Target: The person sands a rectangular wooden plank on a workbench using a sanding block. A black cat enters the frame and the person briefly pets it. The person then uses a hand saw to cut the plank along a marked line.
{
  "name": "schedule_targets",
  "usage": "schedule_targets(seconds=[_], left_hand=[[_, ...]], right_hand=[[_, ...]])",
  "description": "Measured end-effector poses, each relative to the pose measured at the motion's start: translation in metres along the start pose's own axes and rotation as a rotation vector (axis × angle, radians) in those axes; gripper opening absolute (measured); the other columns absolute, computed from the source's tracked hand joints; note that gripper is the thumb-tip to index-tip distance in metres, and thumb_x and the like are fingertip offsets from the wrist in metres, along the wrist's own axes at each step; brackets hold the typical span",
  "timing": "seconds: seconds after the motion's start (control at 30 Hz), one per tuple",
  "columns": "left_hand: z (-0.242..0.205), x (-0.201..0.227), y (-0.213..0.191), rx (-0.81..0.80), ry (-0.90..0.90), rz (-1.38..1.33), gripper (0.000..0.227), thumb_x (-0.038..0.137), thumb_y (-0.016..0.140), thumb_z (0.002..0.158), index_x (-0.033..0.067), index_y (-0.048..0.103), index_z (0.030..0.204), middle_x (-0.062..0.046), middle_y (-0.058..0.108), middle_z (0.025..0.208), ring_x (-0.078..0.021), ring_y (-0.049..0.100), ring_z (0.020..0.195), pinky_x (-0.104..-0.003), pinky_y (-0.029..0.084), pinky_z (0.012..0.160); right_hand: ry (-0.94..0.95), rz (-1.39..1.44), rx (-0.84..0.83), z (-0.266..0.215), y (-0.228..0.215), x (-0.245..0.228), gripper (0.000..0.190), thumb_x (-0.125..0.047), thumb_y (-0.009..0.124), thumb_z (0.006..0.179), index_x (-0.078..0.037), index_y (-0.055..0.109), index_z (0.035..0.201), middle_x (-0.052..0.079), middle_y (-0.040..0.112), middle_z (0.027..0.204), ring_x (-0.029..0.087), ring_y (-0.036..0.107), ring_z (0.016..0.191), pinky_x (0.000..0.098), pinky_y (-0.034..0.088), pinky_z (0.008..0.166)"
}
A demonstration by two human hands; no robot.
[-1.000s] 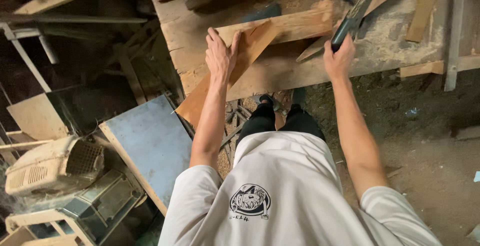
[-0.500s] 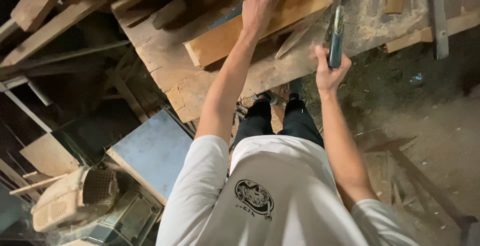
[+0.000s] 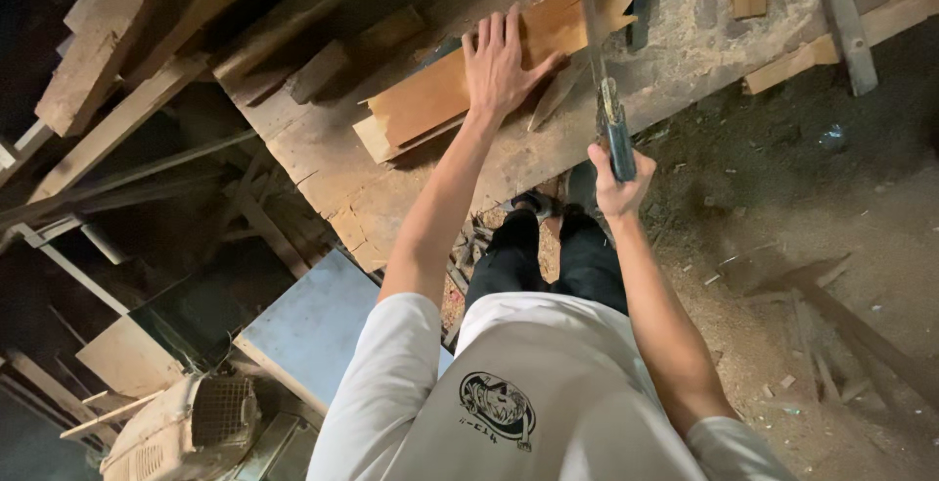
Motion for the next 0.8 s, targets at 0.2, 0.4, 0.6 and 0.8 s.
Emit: schedule_targets(seconds=[0.2,0.4,0.6,0.8], left_hand=[[0.016,0.024,0.009,0.038,0.075,0.042,0.071,0.06,0.057,0.097,0.0083,0.048,0.145,-0.011,0.059,0.125,-0.0286,0.054,0.117,-0.051,0.037,0.103],[0.013,0.023,0.006,0.038,-0.018,0.058,0.049,0.047,0.055,0.101,0.0086,0.056,0.132,-0.01,0.06,0.117,-0.0287,0.055,0.114,-0.048,0.04,0.102],[0.015,0.028,-0.008,0.162,-0.061,0.038,0.038,0.043,0.056,0.1,0.0078,0.062,0.114,-0.011,0.066,0.104,-0.0312,0.059,0.103,-0.048,0.042,0.093],[0.013,0.029,-0.01,0.228,-0.072,0.007,0.026,0.035,0.057,0.103,0.0097,0.062,0.104,-0.008,0.065,0.096,-0.0298,0.06,0.096,-0.047,0.043,0.09]], right_hand=[[0.017,0.075,-0.021,0.01,-0.008,0.005,0.038,-0.022,0.077,0.095,0.0,0.058,0.07,0.001,0.051,0.06,0.011,0.046,0.055,0.0319,0.036,0.056],[0.0,0.177,-0.089,0.029,-0.005,0.023,0.032,-0.021,0.073,0.093,-0.001,0.057,0.074,-0.001,0.051,0.065,0.011,0.046,0.059,0.0313,0.036,0.057],[0.077,0.282,-0.178,0.031,0.003,0.055,0.023,-0.018,0.068,0.089,-0.001,0.059,0.075,-0.002,0.052,0.064,0.009,0.048,0.059,0.0286,0.036,0.055],[0.124,0.298,-0.389,0.033,0.007,0.054,0.021,-0.016,0.072,0.085,-0.003,0.06,0.073,-0.002,0.059,0.064,0.008,0.056,0.058,0.0256,0.043,0.054]])
Point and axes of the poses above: each hand's wrist, its own z-axis towards the middle knuckle, its own y-axis out of the palm, x = y × z, the point moved 8 cm from there along z, towards the middle knuckle
